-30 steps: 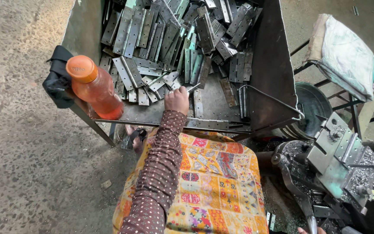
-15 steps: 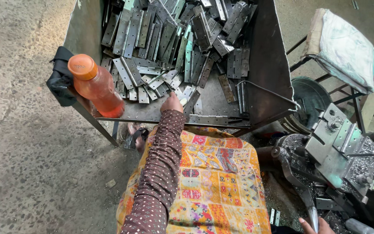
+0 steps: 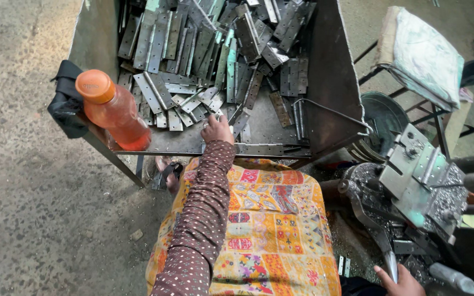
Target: The person repeatedly picks up metal brackets from a bin, places them into a jig on a punching machine, and operates the machine to punch holes. After each cycle, the person removes the bracket and returns it to the bin.
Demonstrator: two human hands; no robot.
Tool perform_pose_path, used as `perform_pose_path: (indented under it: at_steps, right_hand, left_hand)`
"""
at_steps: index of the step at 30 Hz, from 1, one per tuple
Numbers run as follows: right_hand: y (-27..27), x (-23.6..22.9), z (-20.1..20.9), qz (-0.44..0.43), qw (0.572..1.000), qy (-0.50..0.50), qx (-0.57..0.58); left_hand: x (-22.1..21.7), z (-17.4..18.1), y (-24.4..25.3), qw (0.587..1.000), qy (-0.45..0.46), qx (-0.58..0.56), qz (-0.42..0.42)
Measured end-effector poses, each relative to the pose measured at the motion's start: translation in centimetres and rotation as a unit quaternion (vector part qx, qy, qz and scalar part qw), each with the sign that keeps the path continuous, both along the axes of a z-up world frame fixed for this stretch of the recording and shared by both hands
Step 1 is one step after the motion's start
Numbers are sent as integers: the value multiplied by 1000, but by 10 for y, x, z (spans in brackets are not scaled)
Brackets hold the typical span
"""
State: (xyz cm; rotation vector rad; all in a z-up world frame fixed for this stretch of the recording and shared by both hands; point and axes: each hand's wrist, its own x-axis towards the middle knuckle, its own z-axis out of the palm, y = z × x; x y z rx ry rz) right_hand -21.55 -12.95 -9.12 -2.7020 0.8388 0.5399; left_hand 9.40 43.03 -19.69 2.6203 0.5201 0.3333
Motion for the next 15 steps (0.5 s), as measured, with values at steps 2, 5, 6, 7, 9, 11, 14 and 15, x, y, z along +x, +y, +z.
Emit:
perform_pose_path:
  at_steps: [2, 5, 6, 7, 9, 11, 14, 15]
  right_hand:
    - [17, -12, 5, -26, 999, -10, 27]
    - [29, -11, 25, -90, 994, -17, 57]
    - [32, -10, 32, -95, 994, -20, 58]
    - [35, -10, 37, -100, 993, -23, 62]
    - [44, -11, 46, -80, 996, -8, 48]
    - [53, -9, 51, -76, 996, -24, 35]
    - [58, -8, 56, -54, 998, -33, 25]
    - [58, -6, 56, -51, 997, -40, 30]
  left_hand:
    - [3, -13, 2, 998, -3, -49, -26]
    - [5, -28, -3, 985, -88, -143, -40]
    - [4, -31, -3, 982, -124, -140, -35]
    - [-3, -31, 0, 966, -154, -202, -38]
    - [-14, -23, 6, 934, -198, -296, -29]
    - [-28, -5, 0, 838, -182, -511, -64]
    - [-61, 45, -28, 742, -193, -629, -124]
    - [-73, 66, -42, 724, -180, -651, -139]
